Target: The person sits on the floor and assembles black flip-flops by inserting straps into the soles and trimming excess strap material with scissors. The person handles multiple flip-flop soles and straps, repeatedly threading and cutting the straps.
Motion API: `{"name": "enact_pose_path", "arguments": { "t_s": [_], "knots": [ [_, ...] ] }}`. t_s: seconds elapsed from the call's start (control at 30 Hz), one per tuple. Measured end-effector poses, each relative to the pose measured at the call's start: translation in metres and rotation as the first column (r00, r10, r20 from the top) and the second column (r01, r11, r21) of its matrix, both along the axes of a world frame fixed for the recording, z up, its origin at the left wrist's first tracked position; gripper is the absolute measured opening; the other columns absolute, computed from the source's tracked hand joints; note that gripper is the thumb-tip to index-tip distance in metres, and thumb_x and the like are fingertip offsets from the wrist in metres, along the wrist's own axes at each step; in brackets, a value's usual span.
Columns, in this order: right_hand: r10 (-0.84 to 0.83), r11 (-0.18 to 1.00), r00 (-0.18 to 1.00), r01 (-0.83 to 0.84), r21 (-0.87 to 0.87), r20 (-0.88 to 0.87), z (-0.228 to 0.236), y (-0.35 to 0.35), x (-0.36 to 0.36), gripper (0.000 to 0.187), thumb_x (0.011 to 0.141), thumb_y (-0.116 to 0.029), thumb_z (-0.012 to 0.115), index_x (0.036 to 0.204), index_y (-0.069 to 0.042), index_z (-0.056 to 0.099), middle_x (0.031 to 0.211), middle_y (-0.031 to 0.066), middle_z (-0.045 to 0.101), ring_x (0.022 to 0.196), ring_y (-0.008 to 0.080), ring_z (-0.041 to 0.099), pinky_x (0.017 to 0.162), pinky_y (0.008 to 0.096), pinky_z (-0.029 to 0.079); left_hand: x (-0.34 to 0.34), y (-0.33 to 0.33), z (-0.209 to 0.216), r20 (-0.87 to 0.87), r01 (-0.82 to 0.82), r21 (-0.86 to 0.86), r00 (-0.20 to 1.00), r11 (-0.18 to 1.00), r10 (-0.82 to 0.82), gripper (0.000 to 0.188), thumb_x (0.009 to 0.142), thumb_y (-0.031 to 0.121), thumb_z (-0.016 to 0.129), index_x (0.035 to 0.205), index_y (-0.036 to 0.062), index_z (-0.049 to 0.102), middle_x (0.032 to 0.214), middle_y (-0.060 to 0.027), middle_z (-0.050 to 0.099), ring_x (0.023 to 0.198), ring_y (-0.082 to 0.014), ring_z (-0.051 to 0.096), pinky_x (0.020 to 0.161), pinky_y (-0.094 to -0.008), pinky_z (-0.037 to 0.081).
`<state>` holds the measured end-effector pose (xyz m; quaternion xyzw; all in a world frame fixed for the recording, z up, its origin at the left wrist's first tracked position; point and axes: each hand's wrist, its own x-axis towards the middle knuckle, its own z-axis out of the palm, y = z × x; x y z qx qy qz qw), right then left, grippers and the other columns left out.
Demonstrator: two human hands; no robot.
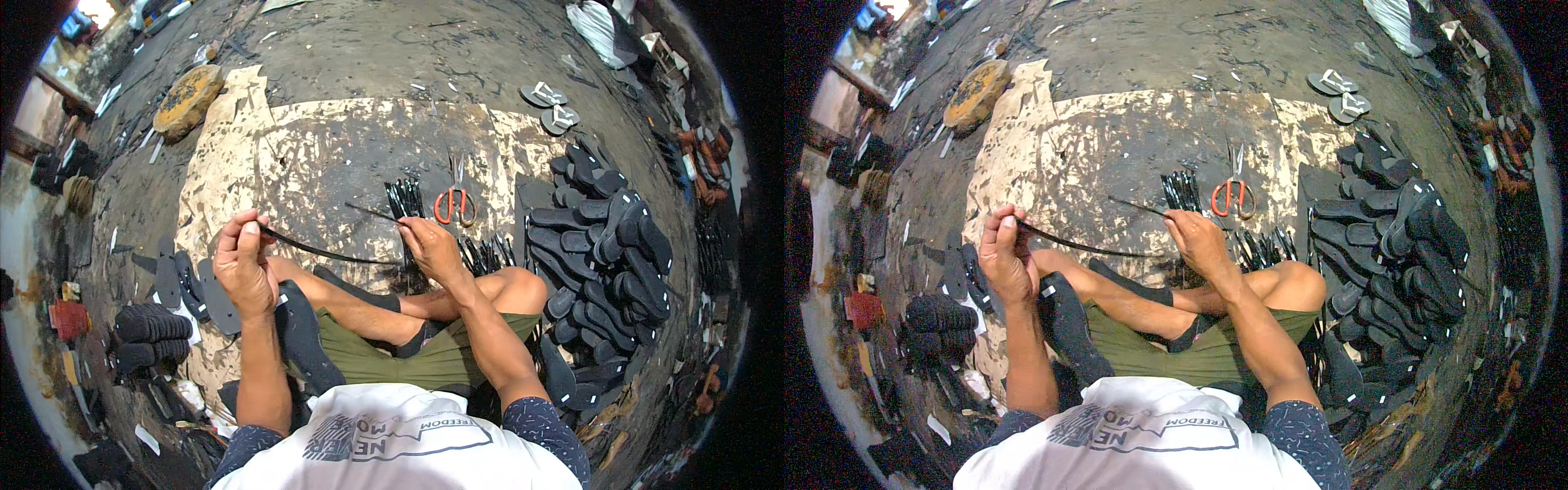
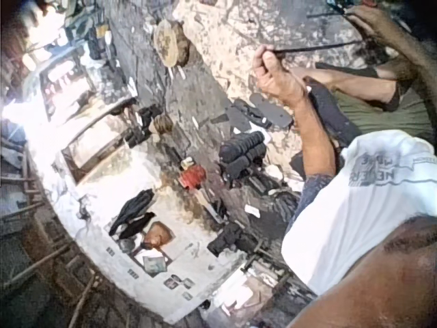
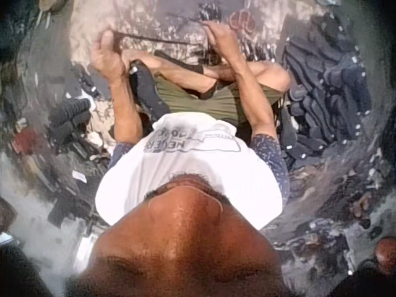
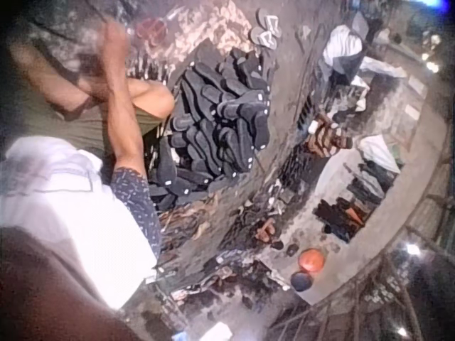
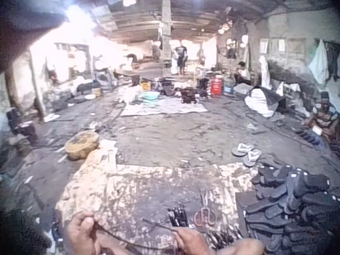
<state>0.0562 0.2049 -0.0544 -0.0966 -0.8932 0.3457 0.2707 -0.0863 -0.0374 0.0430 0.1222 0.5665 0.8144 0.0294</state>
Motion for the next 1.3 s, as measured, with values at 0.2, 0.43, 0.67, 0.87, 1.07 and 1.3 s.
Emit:
{"name": "enact_pose_path", "arguments": {
  "t_s": [0.2,0.43,0.67,0.87,1.07,1.3],
  "knots": [
    [0.096,0.99,0.993,-0.102,-0.102,-0.063,0.056,-0.03,-0.017,0.03,0.1,-0.011,0.064,0.129,-0.007,0.069,0.09,0.0125,0.068,0.079,0.0285,0.059,0.075,0.0382,0.049,0.02,0.02,-0.014,0.278,0.274,-0.07,0.929,0.959,-0.245,0.028,0.098,0.01,0.07,0.123,-0.0028,0.068,0.102,-0.007,0.073,0.082,-0.0101,0.066,0.074,-0.0247,0.055],
    [0.18,0.982,0.983,-0.181,0.06,0.015,0.062,-0.042,-0.014,0.035,0.094,-0.01,0.069,0.129,-0.012,0.068,0.089,0.009,0.067,0.082,0.0292,0.062,0.073,0.0402,0.047,0.026,0.011,0.008,0.243,0.359,0.068,0.899,0.931,-0.364,0.026,0.095,0.008,0.071,0.118,-0.0043,0.068,0.097,-0.0055,0.07,0.078,-0.0093,0.065,0.071,-0.0239,0.055],
    [0.027,1.0,0.996,-0.028,0.006,0.089,0.03,0.019,-0.011,0.034,0.089,-0.014,0.072,0.122,-0.007,0.066,0.125,0.0171,0.069,0.111,0.0363,0.066,0.097,0.0428,0.051,0.017,0.008,0.023,0.131,0.405,-0.226,0.914,0.886,-0.385,0.022,0.097,0.012,0.07,0.114,-0.0009,0.073,0.1,-0.0028,0.069,0.081,-0.0079,0.063,0.075,-0.0235,0.052],
    [-0.023,0.979,0.985,-0.012,-0.201,-0.171,0.114,0.019,-0.02,0.039,0.083,0.004,0.056,0.12,-0.005,0.066,0.137,0.0188,0.063,0.131,0.0367,0.058,0.111,0.0438,0.043,0.025,0.013,0.027,0.021,0.401,-0.298,0.91,0.866,-0.414,0.021,0.097,0.008,0.069,0.115,-0.002,0.074,0.108,-0.0042,0.068,0.092,-0.0083,0.06,0.082,-0.0224,0.047],
    [0.216,0.676,0.954,-0.299,-0.673,-0.207,0.129,-0.037,-0.011,0.034,0.093,-0.001,0.062,0.126,-0.005,0.062,0.127,0.0128,0.066,0.12,0.0235,0.061,0.104,0.0363,0.047,0.031,0.019,0.025,-0.035,0.46,-0.351,0.864,0.815,-0.503,0.02,0.097,0.004,0.067,0.115,-0.0033,0.073,0.109,-0.0062,0.067,0.098,-0.0109,0.062,0.087,-0.0257,0.049],
    [0.04,0.542,0.98,-0.186,-0.819,-0.196,0.112,-0.056,-0.006,0.024,0.1,-0.001,0.065,0.123,-0.003,0.065,0.108,0.0062,0.07,0.097,0.0101,0.067,0.082,0.0239,0.054,0.039,0.024,0.024,0.065,0.429,-0.071,0.903,0.9,-0.425,0.047,0.095,-0.004,0.069,0.14,-0.0002,0.056,0.112,-0.0078,0.068,0.106,-0.0117,0.064,0.095,-0.0258,0.052]
  ]
}}
